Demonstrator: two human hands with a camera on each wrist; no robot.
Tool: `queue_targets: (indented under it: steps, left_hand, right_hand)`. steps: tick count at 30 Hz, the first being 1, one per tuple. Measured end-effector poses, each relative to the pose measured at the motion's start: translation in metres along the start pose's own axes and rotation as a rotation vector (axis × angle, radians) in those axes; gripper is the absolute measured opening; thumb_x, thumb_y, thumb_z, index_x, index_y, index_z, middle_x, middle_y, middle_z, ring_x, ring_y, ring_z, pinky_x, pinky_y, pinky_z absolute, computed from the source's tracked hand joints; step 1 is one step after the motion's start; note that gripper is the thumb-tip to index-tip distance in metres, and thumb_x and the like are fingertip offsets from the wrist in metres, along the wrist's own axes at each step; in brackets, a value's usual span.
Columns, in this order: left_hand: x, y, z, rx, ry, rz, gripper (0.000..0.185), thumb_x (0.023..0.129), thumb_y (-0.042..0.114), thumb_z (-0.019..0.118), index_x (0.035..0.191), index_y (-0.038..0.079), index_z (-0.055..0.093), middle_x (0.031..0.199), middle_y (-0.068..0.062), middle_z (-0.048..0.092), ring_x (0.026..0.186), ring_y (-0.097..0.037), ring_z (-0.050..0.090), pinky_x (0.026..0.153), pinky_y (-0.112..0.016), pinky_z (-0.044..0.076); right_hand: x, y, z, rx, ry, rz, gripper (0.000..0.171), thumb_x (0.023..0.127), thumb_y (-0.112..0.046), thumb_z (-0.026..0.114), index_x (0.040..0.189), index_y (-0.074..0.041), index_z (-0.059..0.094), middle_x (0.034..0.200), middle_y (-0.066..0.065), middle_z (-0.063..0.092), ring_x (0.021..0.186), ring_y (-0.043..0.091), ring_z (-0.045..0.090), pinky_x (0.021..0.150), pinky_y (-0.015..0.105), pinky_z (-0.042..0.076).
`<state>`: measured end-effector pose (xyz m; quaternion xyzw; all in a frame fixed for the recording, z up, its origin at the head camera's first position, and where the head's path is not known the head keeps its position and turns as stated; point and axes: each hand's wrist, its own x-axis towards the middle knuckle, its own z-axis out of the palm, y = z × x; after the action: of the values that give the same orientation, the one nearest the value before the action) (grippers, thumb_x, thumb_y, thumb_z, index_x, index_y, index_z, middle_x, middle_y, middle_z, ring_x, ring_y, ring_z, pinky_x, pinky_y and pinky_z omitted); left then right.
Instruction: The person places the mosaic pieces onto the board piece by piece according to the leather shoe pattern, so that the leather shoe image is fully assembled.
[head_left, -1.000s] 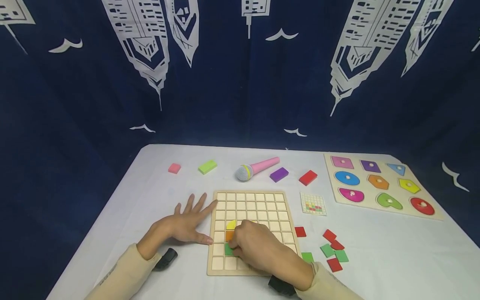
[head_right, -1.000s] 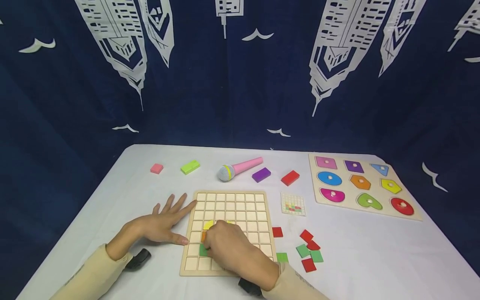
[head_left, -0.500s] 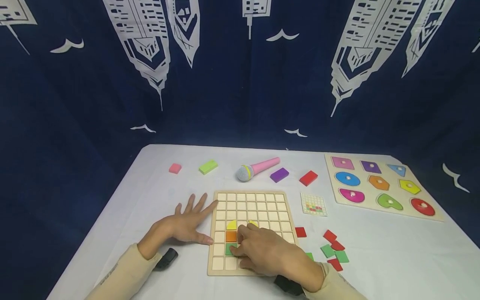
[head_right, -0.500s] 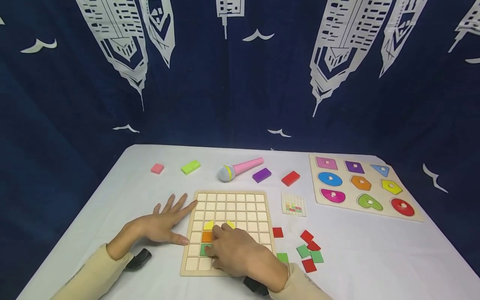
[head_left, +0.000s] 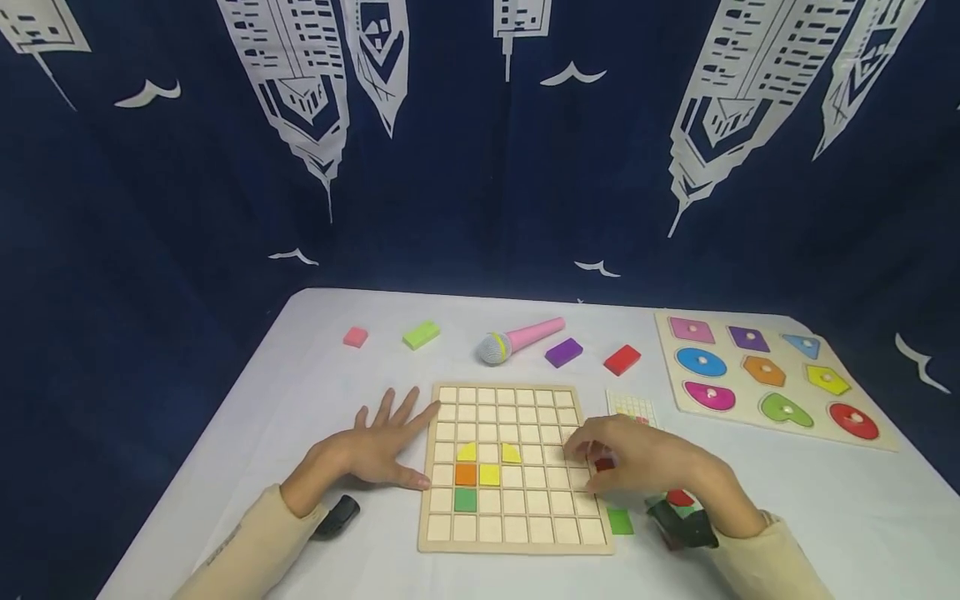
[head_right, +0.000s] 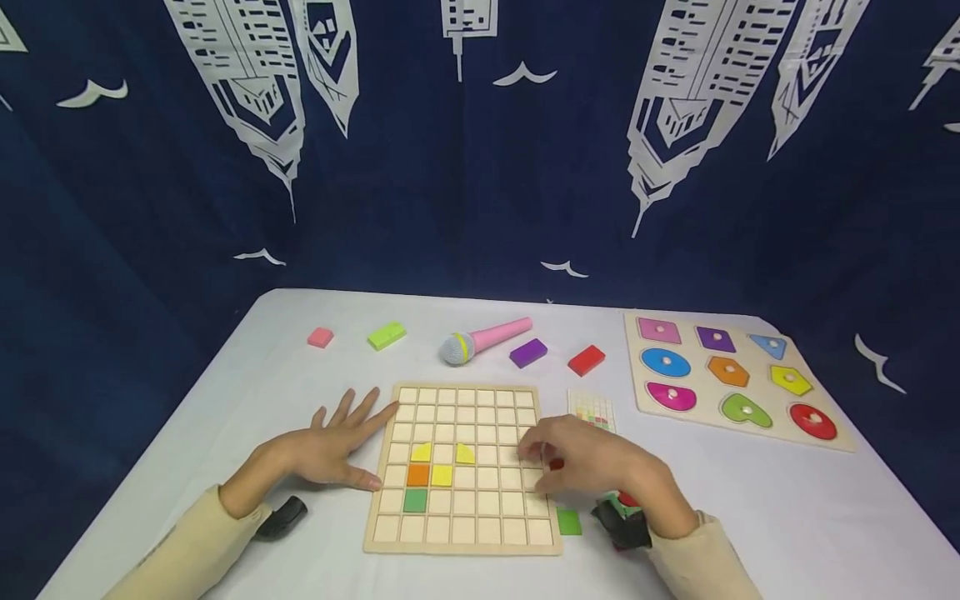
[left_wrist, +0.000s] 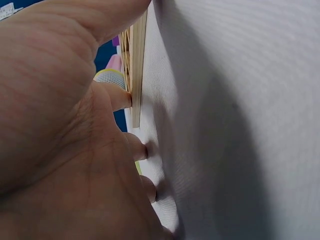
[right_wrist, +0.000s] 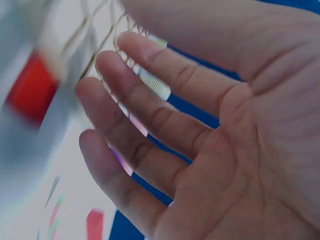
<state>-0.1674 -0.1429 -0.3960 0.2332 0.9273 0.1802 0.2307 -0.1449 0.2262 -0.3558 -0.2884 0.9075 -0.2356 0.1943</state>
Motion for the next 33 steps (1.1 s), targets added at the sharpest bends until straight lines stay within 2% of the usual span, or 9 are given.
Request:
queue_targets:
  steps: [4,11,19,29,33]
  left_hand:
    - [0.000,-0.001,0.000,0.004,-0.009,0.000,0.110,0.081,0.057,0.075,0.163,0.018,0.011,0.167,-0.021,-0.009,0.150,-0.049,-0.016,0.111,-0.078,-0.004]
    - [-0.001,-0.002,-0.002,-0.004,-0.012,0.014,0.110,0.083,0.057,0.074,0.163,0.019,0.010,0.167,-0.021,-0.010,0.150,-0.049,-0.017,0.110,-0.078,-0.006]
    - [0.003,-0.002,-0.001,-0.002,-0.006,0.015,0.110,0.082,0.058,0.074,0.163,0.018,0.010,0.167,-0.021,-0.010,0.150,-0.049,-0.017,0.111,-0.078,-0.005]
    - [0.003,-0.002,-0.002,0.006,-0.004,0.012,0.110,0.082,0.059,0.074,0.163,0.019,0.010,0.167,-0.021,-0.010,0.150,-0.049,-0.017,0.111,-0.078,-0.005]
    - [0.002,-0.002,-0.002,0.001,-0.008,0.013,0.110,0.082,0.059,0.074,0.163,0.019,0.010,0.167,-0.021,-0.010,0.150,-0.049,-0.017,0.111,-0.078,-0.005]
  right_hand:
    - [-0.004,0.027,-0.006,0.022,0.021,0.084,0.030,0.079,-0.020,0.085,0.103,-0.016,0.068,0.097,-0.005,0.064,0.091,0.017,0.057,0.081,0.032,0.053]
    - [-0.003,0.037,-0.002,0.039,0.018,0.221,0.037,0.071,-0.016,0.089,0.099,-0.017,0.065,0.095,-0.002,0.059,0.091,0.018,0.054,0.079,0.030,0.051]
    - [-0.001,0.046,-0.001,0.028,0.017,0.212,0.037,0.070,-0.016,0.090,0.095,-0.019,0.063,0.094,-0.001,0.055,0.091,0.018,0.051,0.076,0.027,0.049]
    - [-0.002,0.042,-0.001,0.025,0.022,0.249,0.034,0.072,-0.016,0.089,0.095,-0.018,0.064,0.090,-0.001,0.056,0.089,0.018,0.051,0.073,0.029,0.049]
    - [-0.004,0.039,-0.004,0.016,0.019,0.232,0.030,0.074,-0.016,0.087,0.096,-0.018,0.065,0.086,-0.002,0.058,0.083,0.016,0.052,0.069,0.026,0.049]
